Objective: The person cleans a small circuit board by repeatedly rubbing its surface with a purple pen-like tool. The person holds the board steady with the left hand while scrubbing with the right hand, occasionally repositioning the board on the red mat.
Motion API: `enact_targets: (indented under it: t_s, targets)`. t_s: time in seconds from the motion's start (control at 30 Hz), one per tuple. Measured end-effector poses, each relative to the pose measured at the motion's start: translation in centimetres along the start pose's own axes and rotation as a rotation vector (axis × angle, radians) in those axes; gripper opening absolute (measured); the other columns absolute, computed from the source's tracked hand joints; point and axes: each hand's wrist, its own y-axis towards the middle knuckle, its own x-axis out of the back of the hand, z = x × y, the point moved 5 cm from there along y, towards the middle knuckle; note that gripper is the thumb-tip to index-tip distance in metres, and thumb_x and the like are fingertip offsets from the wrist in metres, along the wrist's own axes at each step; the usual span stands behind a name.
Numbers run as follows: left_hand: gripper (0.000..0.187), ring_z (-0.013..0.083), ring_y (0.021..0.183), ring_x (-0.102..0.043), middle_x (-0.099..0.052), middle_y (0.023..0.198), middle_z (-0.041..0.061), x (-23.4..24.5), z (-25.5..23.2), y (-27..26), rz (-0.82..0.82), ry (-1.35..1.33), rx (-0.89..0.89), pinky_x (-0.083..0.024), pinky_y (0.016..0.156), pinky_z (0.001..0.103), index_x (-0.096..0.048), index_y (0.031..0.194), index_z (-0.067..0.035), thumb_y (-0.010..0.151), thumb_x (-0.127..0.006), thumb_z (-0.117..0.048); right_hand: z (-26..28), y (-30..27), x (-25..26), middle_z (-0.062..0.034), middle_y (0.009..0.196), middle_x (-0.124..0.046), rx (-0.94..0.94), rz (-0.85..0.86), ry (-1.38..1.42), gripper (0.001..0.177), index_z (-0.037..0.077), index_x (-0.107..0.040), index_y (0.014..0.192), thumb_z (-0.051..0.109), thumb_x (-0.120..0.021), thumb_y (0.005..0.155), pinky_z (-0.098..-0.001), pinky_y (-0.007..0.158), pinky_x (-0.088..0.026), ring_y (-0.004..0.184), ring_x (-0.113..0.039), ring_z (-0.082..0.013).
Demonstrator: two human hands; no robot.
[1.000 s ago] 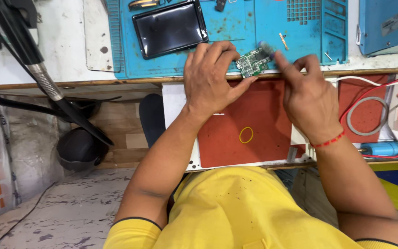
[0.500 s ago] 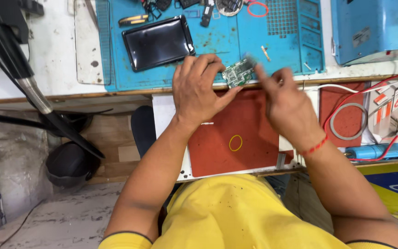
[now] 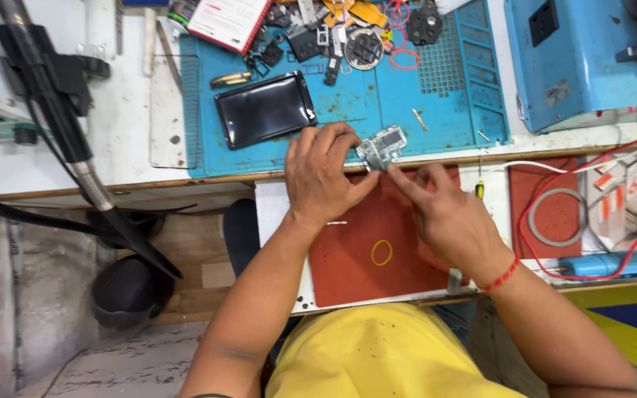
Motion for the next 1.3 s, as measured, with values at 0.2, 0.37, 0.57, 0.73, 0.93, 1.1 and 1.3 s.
enact_targets:
  t_s: [0.2,0.37,0.57,0.73,0.93,1.1,1.3]
  targets:
    - [0.048,0.0238,0.104,-0.057,-0.065,0.114,-0.001,0.0,0.0,0.2,-0.005,0.005,-0.022,-0.044,0.087,0.042,-0.071,0.100,-0.012,0.072,-0.090,-0.046,-0.8,0.4,-0.5,-0.0135,0.108,-0.060,-0.068,-0.101,0.109,0.066,0.024,-0.059,0.147,0.000,-0.056,0.086,-0.0454,0.064,-0.057,0.075,-0.067,-0.0332]
    - [0.047,0.0229,0.103,-0.058,-0.065,0.113,-0.002,0.0,-0.1,0.2,0.002,-0.010,0.002,-0.045,0.087,0.040,-0.070,0.099,-0.013,0.070,-0.090,-0.044,-0.5,0.8,0.7,-0.0120,0.107,-0.061,-0.159,-0.091,0.020,0.055,0.025,-0.059,0.146,0.011,-0.063,0.093,-0.0474,0.059,-0.054,0.065,-0.065,-0.0347]
    - [0.046,0.0224,0.103,-0.058,-0.066,0.112,-0.002,-0.1,0.0,0.2,0.011,-0.033,0.008,-0.045,0.086,0.040,-0.071,0.099,-0.013,0.068,-0.090,-0.041,-0.1,1.5,1.2,-0.0117,0.105,-0.061,-0.108,-0.141,-0.033,0.057,0.022,-0.061,0.145,0.008,-0.062,0.090,-0.0457,0.055,-0.055,0.065,-0.065,-0.0346]
    - [0.047,0.0233,0.105,-0.058,-0.064,0.113,-0.001,0.3,0.1,0.3,0.001,-0.037,0.022,-0.045,0.088,0.041,-0.070,0.100,-0.014,0.066,-0.090,-0.039,1.8,0.8,1.1,-0.0125,0.109,-0.061,0.005,-0.129,-0.046,0.055,0.023,-0.063,0.141,0.008,-0.062,0.089,-0.0474,0.057,-0.055,0.064,-0.065,-0.0354]
    - [0.050,0.0234,0.106,-0.056,-0.061,0.115,-0.001,-0.1,0.8,0.0,0.007,-0.052,0.002,-0.044,0.090,0.042,-0.068,0.103,-0.013,0.069,-0.092,-0.041,0.3,1.1,0.5,-0.0135,0.110,-0.061,-0.089,-0.047,-0.060,0.053,0.023,-0.065,0.142,0.007,-0.062,0.091,-0.0482,0.055,-0.054,0.066,-0.065,-0.0370]
    - [0.049,0.0223,0.105,-0.056,-0.061,0.114,-0.003,-0.6,1.1,-0.4,0.029,-0.092,0.024,-0.044,0.089,0.041,-0.069,0.101,-0.013,0.072,-0.094,-0.044,-0.8,1.1,1.1,-0.0141,0.113,-0.059,-0.114,-0.164,-0.129,0.049,0.019,-0.063,0.150,0.005,-0.060,0.103,-0.0464,0.062,-0.054,0.076,-0.065,-0.0367]
    - [0.051,0.0226,0.105,-0.055,-0.060,0.114,-0.002,-0.5,1.0,-0.5,0.001,-0.076,-0.010,-0.043,0.090,0.041,-0.069,0.102,-0.013,0.071,-0.094,-0.045,-1.1,1.1,1.1,-0.0166,0.113,-0.060,-0.131,-0.141,-0.142,0.053,0.018,-0.064,0.149,0.002,-0.059,0.099,-0.0474,0.063,-0.054,0.074,-0.064,-0.0386]
